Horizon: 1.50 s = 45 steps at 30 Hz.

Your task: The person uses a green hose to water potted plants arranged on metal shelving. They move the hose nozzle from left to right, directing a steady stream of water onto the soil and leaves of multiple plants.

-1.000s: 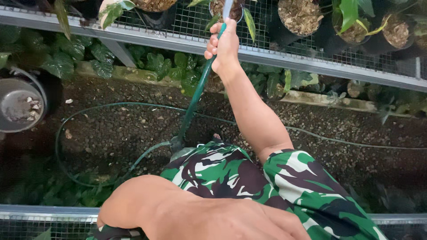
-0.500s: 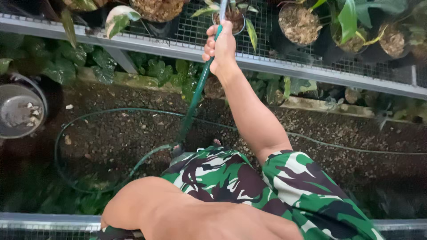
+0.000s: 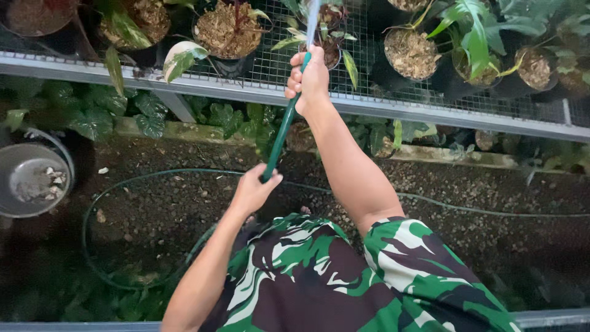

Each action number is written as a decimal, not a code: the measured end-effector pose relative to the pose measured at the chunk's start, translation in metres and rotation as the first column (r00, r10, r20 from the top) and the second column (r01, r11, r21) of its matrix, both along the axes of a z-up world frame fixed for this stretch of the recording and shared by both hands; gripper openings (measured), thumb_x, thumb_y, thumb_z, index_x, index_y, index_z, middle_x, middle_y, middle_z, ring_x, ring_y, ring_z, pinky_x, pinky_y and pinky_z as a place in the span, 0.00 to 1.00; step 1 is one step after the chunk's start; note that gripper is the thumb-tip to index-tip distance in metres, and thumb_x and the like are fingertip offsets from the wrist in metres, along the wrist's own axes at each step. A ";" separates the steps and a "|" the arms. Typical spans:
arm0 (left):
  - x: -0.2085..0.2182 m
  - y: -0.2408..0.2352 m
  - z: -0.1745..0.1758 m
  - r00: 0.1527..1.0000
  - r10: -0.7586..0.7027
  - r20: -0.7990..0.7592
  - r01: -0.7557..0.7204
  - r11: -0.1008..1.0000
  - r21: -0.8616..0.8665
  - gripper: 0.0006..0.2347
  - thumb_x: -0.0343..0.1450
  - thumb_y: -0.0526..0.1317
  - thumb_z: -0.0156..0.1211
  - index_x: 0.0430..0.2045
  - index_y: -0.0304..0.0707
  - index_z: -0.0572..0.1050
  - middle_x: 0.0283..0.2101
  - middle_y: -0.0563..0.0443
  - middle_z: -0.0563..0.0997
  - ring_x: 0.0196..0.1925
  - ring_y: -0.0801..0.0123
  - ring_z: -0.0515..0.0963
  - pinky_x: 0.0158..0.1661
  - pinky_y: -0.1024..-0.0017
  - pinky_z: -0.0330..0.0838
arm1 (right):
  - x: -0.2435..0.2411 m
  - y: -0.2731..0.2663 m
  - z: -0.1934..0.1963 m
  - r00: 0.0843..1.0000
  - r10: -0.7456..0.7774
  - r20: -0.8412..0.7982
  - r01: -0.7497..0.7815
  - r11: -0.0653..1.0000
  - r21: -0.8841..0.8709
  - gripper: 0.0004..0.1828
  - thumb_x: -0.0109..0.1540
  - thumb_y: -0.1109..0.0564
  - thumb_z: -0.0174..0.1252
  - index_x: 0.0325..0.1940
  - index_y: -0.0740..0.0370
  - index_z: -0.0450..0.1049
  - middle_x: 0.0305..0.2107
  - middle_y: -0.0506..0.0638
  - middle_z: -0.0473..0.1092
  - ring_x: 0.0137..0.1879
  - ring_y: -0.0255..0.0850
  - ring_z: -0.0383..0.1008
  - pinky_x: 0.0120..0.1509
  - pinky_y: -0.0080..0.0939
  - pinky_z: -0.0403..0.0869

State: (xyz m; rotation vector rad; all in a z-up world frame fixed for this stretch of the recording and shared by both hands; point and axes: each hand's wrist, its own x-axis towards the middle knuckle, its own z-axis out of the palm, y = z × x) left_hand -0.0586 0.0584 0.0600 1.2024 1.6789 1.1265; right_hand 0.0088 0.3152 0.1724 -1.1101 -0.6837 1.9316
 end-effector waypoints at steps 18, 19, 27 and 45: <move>-0.022 -0.056 -0.166 0.995 -0.079 -0.068 0.040 0.892 -0.450 0.16 0.65 0.53 0.70 0.27 0.37 0.79 0.28 0.41 0.84 0.34 0.57 0.84 0.40 0.61 0.75 | -0.010 0.013 0.012 1.000 -0.017 -0.006 0.017 0.999 0.051 0.24 0.67 0.38 0.41 0.31 0.58 0.64 0.13 0.43 0.53 0.15 0.34 0.51 0.20 0.40 0.55; -0.019 -0.053 -0.170 0.996 -0.058 -0.074 0.018 0.891 -0.455 0.17 0.65 0.53 0.69 0.27 0.37 0.79 0.28 0.41 0.84 0.33 0.56 0.84 0.40 0.61 0.75 | -0.009 0.017 0.013 1.000 -0.010 -0.009 0.011 0.998 0.054 0.24 0.67 0.38 0.41 0.31 0.58 0.64 0.13 0.43 0.53 0.15 0.34 0.51 0.20 0.40 0.55; 0.023 -0.040 -0.173 0.968 0.203 -0.146 -0.245 0.887 -0.392 0.17 0.71 0.52 0.62 0.32 0.34 0.82 0.27 0.36 0.82 0.31 0.50 0.83 0.37 0.59 0.75 | 0.015 0.056 0.012 0.995 0.046 -0.089 -0.047 0.999 -0.003 0.23 0.67 0.38 0.40 0.30 0.57 0.65 0.12 0.43 0.53 0.15 0.34 0.50 0.20 0.40 0.55; 0.040 -0.007 -0.130 0.939 0.294 -0.176 -0.338 0.880 -0.333 0.15 0.71 0.49 0.61 0.29 0.33 0.81 0.25 0.34 0.80 0.32 0.42 0.82 0.35 0.56 0.73 | 0.027 0.100 0.025 0.982 0.050 -0.183 -0.048 0.999 0.017 0.23 0.68 0.38 0.42 0.30 0.57 0.65 0.13 0.42 0.54 0.16 0.34 0.51 0.20 0.40 0.55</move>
